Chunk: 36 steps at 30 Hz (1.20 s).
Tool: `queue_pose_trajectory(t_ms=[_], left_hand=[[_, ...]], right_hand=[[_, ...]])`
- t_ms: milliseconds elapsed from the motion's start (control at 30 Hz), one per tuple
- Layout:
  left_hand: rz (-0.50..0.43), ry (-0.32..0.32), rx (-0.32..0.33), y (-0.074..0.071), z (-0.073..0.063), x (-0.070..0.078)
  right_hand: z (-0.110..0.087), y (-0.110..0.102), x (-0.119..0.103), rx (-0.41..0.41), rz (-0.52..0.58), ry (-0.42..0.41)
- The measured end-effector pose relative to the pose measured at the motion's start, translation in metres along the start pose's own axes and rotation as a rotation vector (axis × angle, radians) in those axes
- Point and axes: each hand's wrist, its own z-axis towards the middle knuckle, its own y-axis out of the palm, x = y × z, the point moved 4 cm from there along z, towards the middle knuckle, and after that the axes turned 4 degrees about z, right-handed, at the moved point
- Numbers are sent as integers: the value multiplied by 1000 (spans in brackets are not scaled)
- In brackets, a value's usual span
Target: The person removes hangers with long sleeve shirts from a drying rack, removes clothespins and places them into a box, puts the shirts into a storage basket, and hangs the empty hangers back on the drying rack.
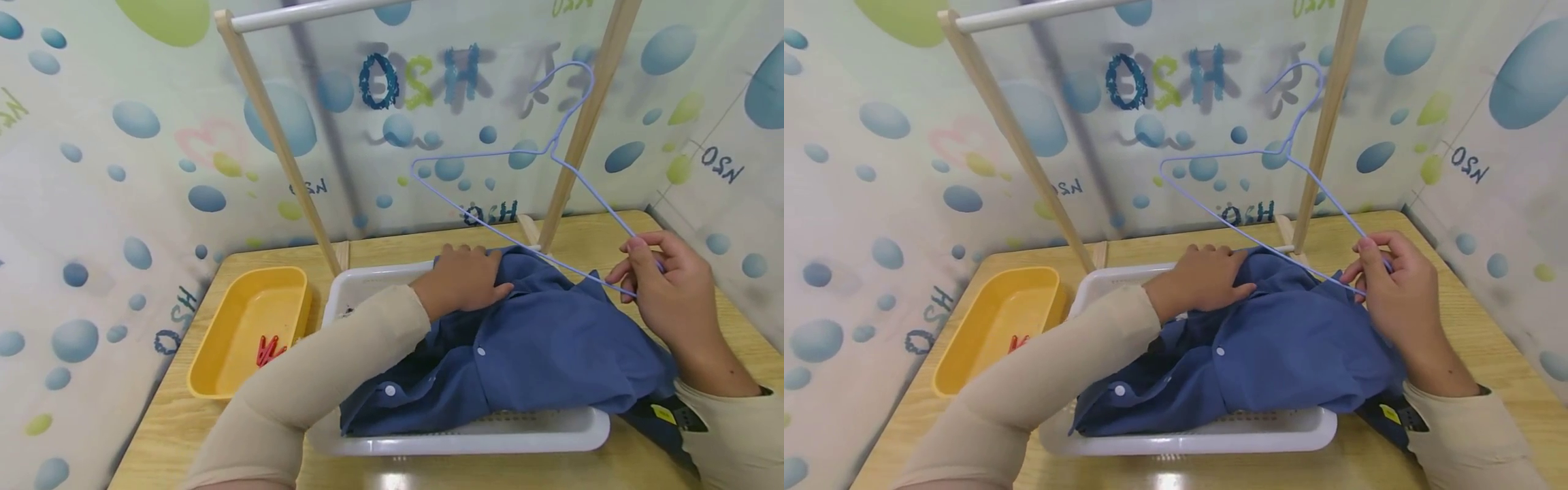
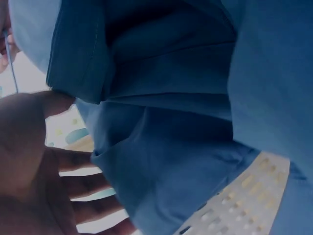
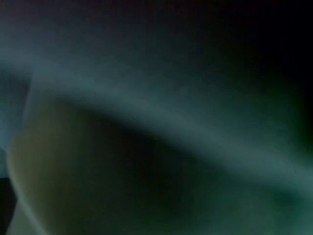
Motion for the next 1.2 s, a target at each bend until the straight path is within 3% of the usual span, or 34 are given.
queue_pose_trajectory(t_ms=[200,367,667,967,1200], left_hand=[[-1,-2,99,2,8,0],[-44,7,139,2,11,0],[-42,-17,257,2,10,-4],[-38,-35,319,5,10,-6],[-15,-13,370,1,8,-5]], right_hand=[[0,1,0,-2,6,-7],[0,1,2,-5,26,0],[0,1,-1,-11,38,0],[0,1,-1,-13,37,-10],[0,0,0,-10,39,-18]])
